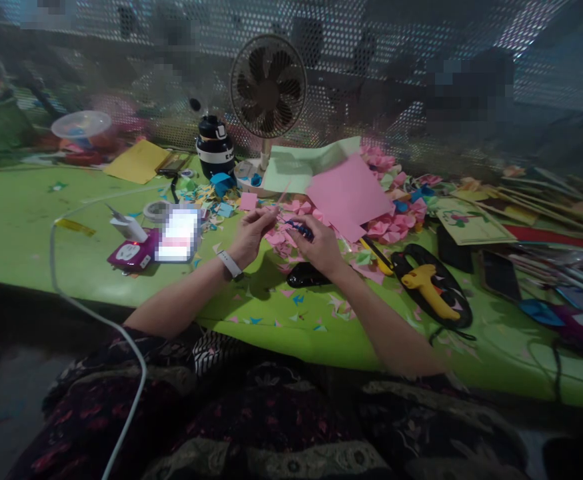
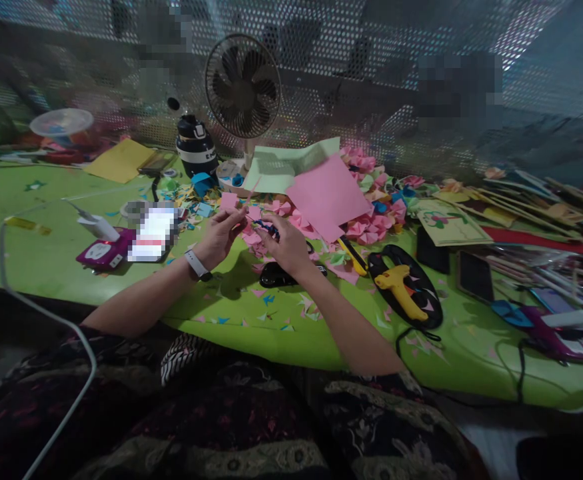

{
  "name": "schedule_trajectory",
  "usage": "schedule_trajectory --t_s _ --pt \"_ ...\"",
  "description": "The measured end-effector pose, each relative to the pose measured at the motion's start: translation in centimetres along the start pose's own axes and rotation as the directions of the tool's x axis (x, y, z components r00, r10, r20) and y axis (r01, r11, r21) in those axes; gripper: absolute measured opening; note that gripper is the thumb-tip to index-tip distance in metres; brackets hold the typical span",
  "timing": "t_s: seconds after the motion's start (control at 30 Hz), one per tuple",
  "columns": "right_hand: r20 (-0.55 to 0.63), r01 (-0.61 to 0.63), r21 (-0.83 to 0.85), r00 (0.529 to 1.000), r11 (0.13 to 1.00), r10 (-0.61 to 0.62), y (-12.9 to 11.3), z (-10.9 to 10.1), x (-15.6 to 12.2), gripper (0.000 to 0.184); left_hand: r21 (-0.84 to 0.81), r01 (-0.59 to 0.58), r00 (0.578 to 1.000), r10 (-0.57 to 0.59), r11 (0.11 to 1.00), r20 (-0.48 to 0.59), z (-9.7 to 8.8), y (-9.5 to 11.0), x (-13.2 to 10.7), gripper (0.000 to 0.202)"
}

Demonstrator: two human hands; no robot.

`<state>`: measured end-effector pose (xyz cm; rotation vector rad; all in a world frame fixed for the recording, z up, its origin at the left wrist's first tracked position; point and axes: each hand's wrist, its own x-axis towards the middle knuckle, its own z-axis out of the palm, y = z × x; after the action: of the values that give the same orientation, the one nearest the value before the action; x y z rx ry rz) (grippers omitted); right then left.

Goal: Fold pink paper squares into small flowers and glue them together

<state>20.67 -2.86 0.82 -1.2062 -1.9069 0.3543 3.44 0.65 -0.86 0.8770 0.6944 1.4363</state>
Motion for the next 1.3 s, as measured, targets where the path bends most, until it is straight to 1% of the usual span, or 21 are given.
schedule_trajectory --t_s 0.1,0.2,0.3,0.37,0.43,0.53,0.6,0.67,0.73,0.87,0.93,1.03,1.17,1.23,1.3 --pt "0.017 0.044 -0.04 0.999 0.998 -0.043 0.4 0.1 0.0 0.025 0.038 -0.003 1.0 0.003 0.999 0.0 0.1 0.0 -0.2 0.027" --pt "0.082 0.055 -0.017 0.995 0.998 -0.054 0.8 -0.4 0.3 0.024 0.025 0.05 0.999 -0.05 0.998 -0.001 0.3 0.0 -0.2 0.025" --pt "0.129 0.037 0.052 0.991 0.998 -0.043 1.1 -0.9 0.5 0.025 -0.007 0.115 0.993 -0.115 0.993 0.015 0.4 0.0 -0.1 0.024" --pt "0.16 0.019 0.08 0.987 0.997 -0.032 1.0 -1.0 0.5 0.027 -0.021 0.118 0.993 -0.117 0.993 0.026 0.4 0.0 -0.1 0.026" --pt "0.179 0.002 0.063 0.984 0.998 -0.013 0.8 -0.9 0.4 0.03 -0.021 0.103 0.994 -0.102 0.994 0.029 0.3 -0.1 0.0 0.029" --pt "0.166 -0.013 -0.006 0.986 1.0 0.013 0.3 -0.4 0.1 0.038 0.008 0.065 0.998 -0.066 0.998 0.021 0.2 -0.1 -0.1 0.036" --pt "0.134 -0.004 -0.039 0.991 0.999 0.01 0.2 -0.2 0.0 0.034 0.031 0.035 0.999 -0.036 0.999 0.031 0.3 -0.1 -0.2 0.04" --pt "0.106 0.004 -0.053 0.994 0.999 0.001 0.2 -0.2 0.0 0.029 0.045 0.004 0.999 -0.006 0.999 0.047 0.4 -0.1 -0.3 0.038" --pt "0.09 -0.001 -0.055 0.996 0.998 0.006 0.4 -0.4 0.2 0.028 0.052 -0.018 0.998 0.015 0.998 0.065 0.5 -0.1 -0.4 0.033" --pt "0.106 -0.021 0.003 0.994 1.0 0.021 0.5 -0.8 0.4 0.029 0.052 -0.042 0.995 0.037 0.998 0.093 0.5 -0.2 -0.4 0.03" --pt "0.128 -0.029 0.036 0.991 0.999 0.024 0.4 -1.0 0.4 0.029 0.052 -0.036 0.995 0.032 0.998 0.089 0.4 -0.3 -0.3 0.028" --pt "0.169 -0.052 0.076 0.985 0.996 0.039 0.3 -1.1 0.5 0.029 0.047 0.003 0.997 -0.006 0.999 0.074 0.4 -0.2 -0.3 0.025" --pt "0.241 -0.09 0.123 0.969 0.988 0.059 0.2 -1.4 0.6 0.033 0.03 0.028 0.996 -0.03 0.999 0.089 0.6 0.1 -0.4 0.025" --pt "0.224 -0.09 0.116 0.973 0.989 0.062 0.2 -1.3 0.6 0.034 0.02 0.04 0.995 -0.042 0.999 0.087 0.6 0.2 -0.4 0.025" --pt "0.182 -0.073 0.083 0.982 0.994 0.057 0.3 -1.1 0.5 0.035 0.022 0.069 0.995 -0.071 0.997 0.072 0.5 0.3 -0.4 0.025"
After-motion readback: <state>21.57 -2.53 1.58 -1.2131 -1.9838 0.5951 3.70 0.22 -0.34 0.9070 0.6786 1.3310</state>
